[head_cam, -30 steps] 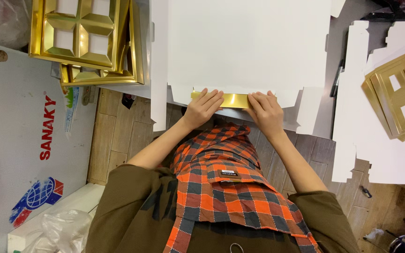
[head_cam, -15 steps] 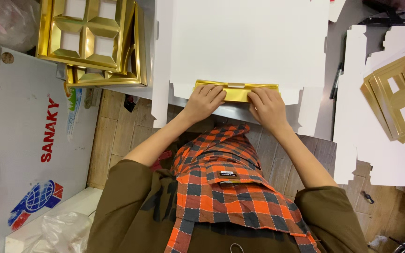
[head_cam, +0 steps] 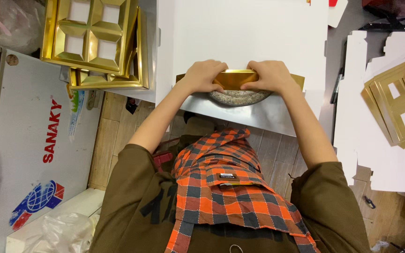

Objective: The person assembles a gold-colored box by folding a flat cardboard piece into a tray shape and inserting a white paper insert. They then fold a separate gold divider piece and place it inside the tray. Finally, they fold the outer edges of the box to complete the assembly.

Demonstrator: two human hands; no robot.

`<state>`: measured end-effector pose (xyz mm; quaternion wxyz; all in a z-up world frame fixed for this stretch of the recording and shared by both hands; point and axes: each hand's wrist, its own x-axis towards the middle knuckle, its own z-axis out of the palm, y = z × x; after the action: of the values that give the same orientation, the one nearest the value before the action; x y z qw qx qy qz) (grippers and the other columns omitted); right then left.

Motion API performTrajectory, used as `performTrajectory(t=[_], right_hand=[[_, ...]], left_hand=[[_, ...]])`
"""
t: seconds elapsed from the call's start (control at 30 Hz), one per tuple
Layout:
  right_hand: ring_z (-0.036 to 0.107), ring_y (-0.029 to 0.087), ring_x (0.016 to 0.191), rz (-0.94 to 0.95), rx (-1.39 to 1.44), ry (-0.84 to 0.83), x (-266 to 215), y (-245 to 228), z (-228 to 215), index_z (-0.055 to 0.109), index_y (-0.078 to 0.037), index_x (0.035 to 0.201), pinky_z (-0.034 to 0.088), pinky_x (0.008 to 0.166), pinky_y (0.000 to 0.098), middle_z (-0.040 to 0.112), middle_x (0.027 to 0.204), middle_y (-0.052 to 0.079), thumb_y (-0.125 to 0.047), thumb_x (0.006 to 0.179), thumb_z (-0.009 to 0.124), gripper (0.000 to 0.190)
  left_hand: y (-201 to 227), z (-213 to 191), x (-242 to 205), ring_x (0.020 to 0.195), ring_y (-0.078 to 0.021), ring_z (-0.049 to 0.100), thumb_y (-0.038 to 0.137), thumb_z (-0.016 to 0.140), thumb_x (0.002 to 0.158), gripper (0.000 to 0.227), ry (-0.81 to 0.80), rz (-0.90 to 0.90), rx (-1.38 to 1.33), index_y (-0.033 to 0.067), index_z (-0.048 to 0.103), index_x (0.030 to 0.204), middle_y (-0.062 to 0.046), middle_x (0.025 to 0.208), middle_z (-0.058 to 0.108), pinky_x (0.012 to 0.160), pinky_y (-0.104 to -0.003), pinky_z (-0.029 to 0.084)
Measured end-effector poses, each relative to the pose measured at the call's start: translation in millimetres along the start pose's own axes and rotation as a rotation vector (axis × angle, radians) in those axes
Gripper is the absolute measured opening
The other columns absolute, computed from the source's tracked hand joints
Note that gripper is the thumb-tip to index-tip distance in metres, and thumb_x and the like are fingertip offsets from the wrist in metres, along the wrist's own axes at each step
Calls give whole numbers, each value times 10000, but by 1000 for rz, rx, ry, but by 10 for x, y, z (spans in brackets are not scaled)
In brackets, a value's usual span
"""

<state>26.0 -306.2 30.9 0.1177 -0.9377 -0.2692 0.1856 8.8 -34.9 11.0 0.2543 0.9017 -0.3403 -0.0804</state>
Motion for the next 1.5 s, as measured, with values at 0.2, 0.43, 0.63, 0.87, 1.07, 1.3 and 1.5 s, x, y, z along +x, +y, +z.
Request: performTrajectory(t=[0.2,0.43,0.63,0.87,1.07,1.3,1.5], right_hand=[[542,195,633,-157,-375,806,-97,12,503,588,-142,795,431,598,351,553,696,9,-608,961,718,511],[580,179,598,-123,-161,646,-302,-205,376,581,-127,744,423,522,336,571,653,-4,-570,673,851,524],[593,161,639,-118,-223,562,-506,-145,478,569,-131,821,436,537,325,579,723,-15,-436,721,856,431],[581,150,641,-146,-267,641,-576,-166,534,557,-142,813,434,556,311,559,723,-20,-415,816,828,385],[592,159,676,-162,-205,594,-519,-148,373,604,-140,848,440,576,321,601,754,-23,-451,789,835,391],[597,231,1335,-162,-334,681,-806,-376,894,682,-142,1279,455,1134,427,659,1442,54,-366,925,793,433],[203,360,1591,-138,32,532,-1114,-435,1375,436,-112,1593,61,1252,660,276,1686,233,-516,941,732,823]], left_hand=[[100,300,-57,1036,-224,605,530,683,899,535,648,180,486,91,598,1193,-54,1102,604,863,-375,512],[-6,574,-74,610,-168,559,589,708,919,483,540,81,420,125,603,838,-4,710,547,531,-334,433],[233,523,-144,582,-163,577,555,753,835,472,427,80,326,112,587,835,-8,690,559,490,-315,431],[262,473,-188,612,-170,577,489,807,811,455,365,113,335,112,563,887,-12,731,562,524,-321,450],[343,259,-137,786,-232,627,510,813,754,543,301,41,185,85,597,1013,-53,871,615,653,-375,502],[202,59,-428,1384,-351,507,560,700,975,614,346,-172,-33,78,585,1338,-159,1431,564,1155,-502,410],[-209,-60,-776,1507,-457,278,539,692,976,616,357,-433,173,77,570,1365,-247,1557,414,1202,-585,280]])
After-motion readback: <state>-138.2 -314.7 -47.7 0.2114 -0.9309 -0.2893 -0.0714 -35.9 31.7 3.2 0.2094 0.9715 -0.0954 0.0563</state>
